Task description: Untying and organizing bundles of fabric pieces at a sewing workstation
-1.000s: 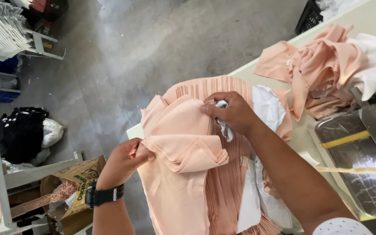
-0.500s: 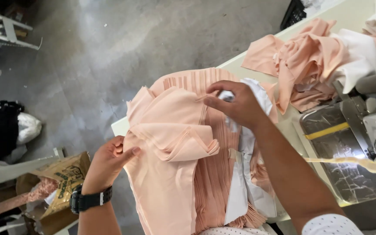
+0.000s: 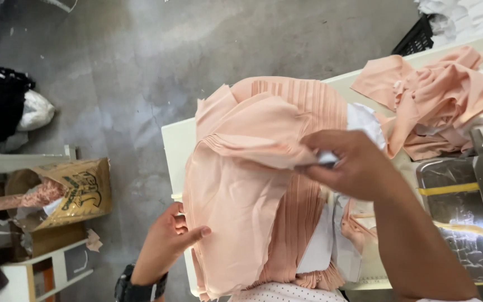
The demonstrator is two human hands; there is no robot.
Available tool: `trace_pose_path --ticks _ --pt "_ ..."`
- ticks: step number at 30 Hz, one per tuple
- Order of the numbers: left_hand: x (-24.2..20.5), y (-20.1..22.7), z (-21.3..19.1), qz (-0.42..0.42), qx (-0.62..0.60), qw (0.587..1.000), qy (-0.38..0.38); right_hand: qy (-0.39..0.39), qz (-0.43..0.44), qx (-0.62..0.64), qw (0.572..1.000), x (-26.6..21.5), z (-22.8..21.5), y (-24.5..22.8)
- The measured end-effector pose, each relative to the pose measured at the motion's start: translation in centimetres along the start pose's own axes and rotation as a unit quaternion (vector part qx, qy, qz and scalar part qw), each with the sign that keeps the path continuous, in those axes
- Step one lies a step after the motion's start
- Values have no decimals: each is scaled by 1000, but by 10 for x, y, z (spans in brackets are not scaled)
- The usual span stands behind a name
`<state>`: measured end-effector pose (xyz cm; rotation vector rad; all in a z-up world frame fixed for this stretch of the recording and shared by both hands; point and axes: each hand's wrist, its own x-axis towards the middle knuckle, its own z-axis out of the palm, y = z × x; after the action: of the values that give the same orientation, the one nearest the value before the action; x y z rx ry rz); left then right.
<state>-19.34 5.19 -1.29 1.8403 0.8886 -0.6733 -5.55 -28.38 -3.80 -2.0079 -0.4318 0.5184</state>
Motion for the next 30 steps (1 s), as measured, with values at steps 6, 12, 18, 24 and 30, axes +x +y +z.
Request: trace_pose_path --ticks 6,12,18,24,30 --pt "-13 -13 5 11 32 999 11 16 106 53 993 55 -31 -13" --pt "-9 -49 4 64 -140 988 5 92 95 -8 991 93 -8 63" --pt "-46 -91 7 120 -117 978 129 155 -48 -145 976 68 -11 66" --pt "-64 -94 24 226 43 962 144 159 -129 -157 966 17 8 66" --pt "-46 -93 38 221 109 961 127 136 -155 -217 954 -18 44 16"
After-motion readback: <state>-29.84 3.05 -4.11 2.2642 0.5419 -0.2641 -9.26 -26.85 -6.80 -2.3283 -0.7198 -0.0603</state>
